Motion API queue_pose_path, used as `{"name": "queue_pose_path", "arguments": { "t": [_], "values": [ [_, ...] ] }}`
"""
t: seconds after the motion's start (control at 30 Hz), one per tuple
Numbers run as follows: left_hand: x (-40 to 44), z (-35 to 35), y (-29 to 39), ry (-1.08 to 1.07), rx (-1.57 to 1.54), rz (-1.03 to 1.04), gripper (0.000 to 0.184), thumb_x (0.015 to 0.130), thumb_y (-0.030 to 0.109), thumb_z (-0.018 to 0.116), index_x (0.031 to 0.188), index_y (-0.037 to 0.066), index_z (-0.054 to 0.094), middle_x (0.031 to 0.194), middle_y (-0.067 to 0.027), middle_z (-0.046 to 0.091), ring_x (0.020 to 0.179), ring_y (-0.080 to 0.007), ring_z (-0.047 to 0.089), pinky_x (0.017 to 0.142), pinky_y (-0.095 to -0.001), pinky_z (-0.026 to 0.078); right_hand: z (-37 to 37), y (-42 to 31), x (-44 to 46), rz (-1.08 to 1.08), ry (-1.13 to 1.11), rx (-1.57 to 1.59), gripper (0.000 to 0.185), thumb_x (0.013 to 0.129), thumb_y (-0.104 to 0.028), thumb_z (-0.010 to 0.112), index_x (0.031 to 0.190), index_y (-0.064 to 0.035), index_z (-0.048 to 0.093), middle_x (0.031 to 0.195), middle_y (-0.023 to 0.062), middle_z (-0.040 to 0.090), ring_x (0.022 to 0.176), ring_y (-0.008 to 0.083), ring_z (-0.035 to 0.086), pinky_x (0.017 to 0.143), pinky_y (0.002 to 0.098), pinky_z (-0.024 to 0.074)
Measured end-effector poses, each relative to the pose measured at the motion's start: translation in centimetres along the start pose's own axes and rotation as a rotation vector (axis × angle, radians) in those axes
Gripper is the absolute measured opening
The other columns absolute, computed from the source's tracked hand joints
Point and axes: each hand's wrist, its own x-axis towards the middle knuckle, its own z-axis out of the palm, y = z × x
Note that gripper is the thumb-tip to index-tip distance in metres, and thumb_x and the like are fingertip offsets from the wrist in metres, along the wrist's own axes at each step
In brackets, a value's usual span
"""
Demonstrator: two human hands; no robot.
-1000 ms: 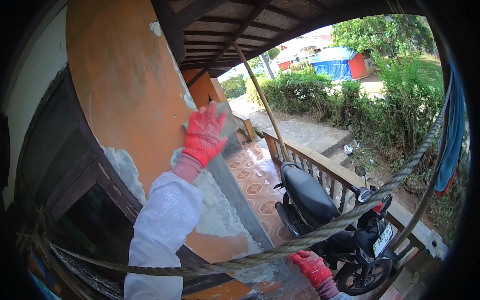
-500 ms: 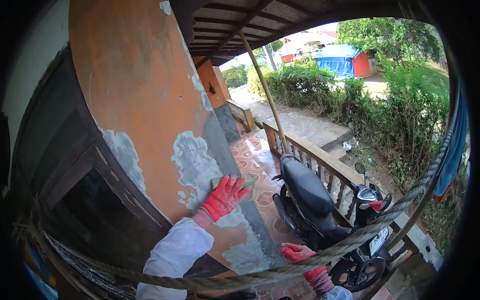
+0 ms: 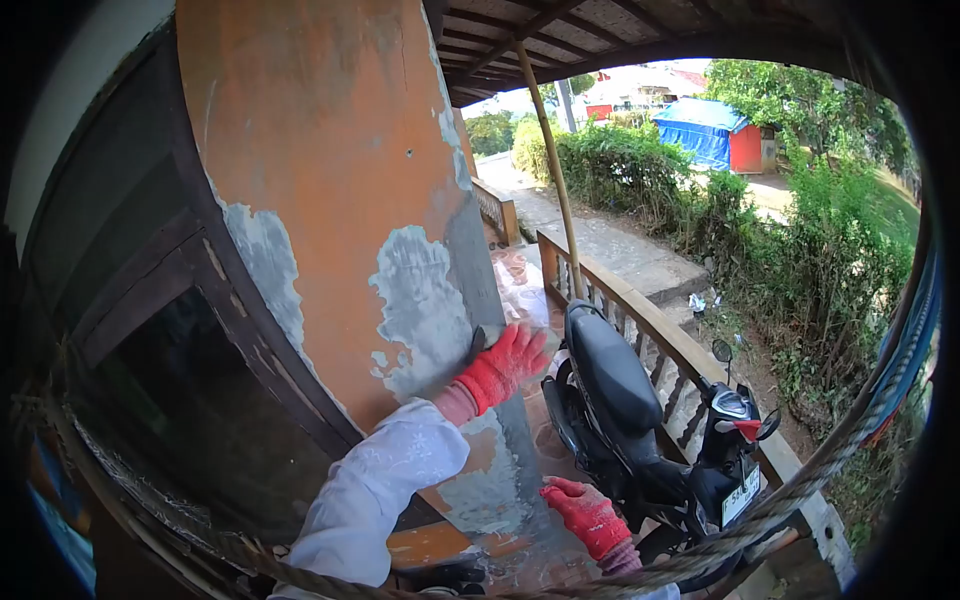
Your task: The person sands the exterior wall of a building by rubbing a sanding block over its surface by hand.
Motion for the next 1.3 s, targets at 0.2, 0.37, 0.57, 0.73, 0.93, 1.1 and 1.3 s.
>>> {"name": "queue_pose_path", "arguments": {
  "t": [0.2,0.37,0.57,0.73,0.93,1.1,1.3],
  "values": [
    [0.2,-9.1,-14.4,0.116,-0.122,-0.295,0.061,0.081,0.038,0.071,0.137,0.019,0.055,0.142,-0.0137,0.047,0.127,-0.0368,0.045,0.106,-0.0527,0.036,-4.6,-0.4,-0.6,0.063,0.163,0.057,0.039,0.094,-0.027,0.071,0.127,-0.0055,0.07,0.101,0.0001,0.074,0.089,0.0076,0.066,0.08,0.0243,0.0518],
    [1.9,-13.2,-21.7,0.421,-0.044,-0.763,0.074,0.072,0.041,0.08,0.138,0.017,0.055,0.146,-0.0161,0.046,0.13,-0.0375,0.045,0.108,-0.0539,0.036,-3.5,-3.4,0.3,0.006,0.181,0.19,0.039,0.094,-0.028,0.071,0.126,-0.0068,0.071,0.096,0.0004,0.074,0.082,0.0074,0.064,0.07,0.0219,0.0486],
    [-8.8,-2.4,-3.8,0.016,0.069,-0.013,0.044,0.094,0.031,0.054,0.137,0.021,0.052,0.143,-0.0133,0.047,0.124,-0.038,0.049,0.103,-0.0566,0.04,-2.2,-2.1,0.1,0.078,-0.005,-0.022,0.044,0.096,-0.03,0.069,0.133,-0.0062,0.065,0.1,0.0005,0.074,0.089,0.0077,0.066,0.072,0.0225,0.0502],
    [-5.6,-10.2,-15.8,0.137,-0.095,-0.34,0.054,0.084,0.033,0.068,0.134,0.018,0.056,0.146,-0.0145,0.044,0.122,-0.0369,0.049,0.106,-0.0526,0.038,-4.2,-2.7,1.1,0.027,-0.005,0.071,0.044,0.096,-0.025,0.07,0.133,-0.0016,0.064,0.106,0.0048,0.074,0.093,0.0112,0.068,0.081,0.0238,0.052],
    [-3.1,-12.3,-18.6,0.318,-0.101,-0.69,0.072,0.075,0.04,0.079,0.139,0.018,0.054,0.146,-0.0164,0.045,0.128,-0.038,0.045,0.108,-0.0553,0.037,-1.8,-6.8,2.8,-0.074,0.058,0.067,0.039,0.095,-0.031,0.07,0.125,-0.0061,0.071,0.091,-0.0018,0.07,0.073,0.0047,0.057,0.062,0.0216,0.0441],
    [-11.9,-3.3,-2.6,-0.083,0.098,0.011,0.045,0.095,0.03,0.051,0.139,0.021,0.05,0.142,-0.013,0.047,0.128,-0.0389,0.047,0.109,-0.0571,0.035,-1.6,-6.9,4.6,-0.112,-0.013,-0.142,0.038,0.094,-0.031,0.071,0.123,-0.005,0.071,0.089,-0.0026,0.07,0.079,0.0065,0.06,0.071,0.0234,0.0477],
    [-7.8,-13.7,-20.6,0.175,-0.128,-0.493,0.066,0.077,0.036,0.076,0.138,0.019,0.055,0.145,-0.0142,0.046,0.127,-0.036,0.047,0.109,-0.0534,0.036,-3.3,-18.3,7.5,-0.561,0.159,-0.28,0.032,0.097,-0.021,0.067,0.122,-0.0014,0.07,0.107,0.0088,0.074,0.1,0.013,0.066,0.09,0.0283,0.0506]
  ]
}}
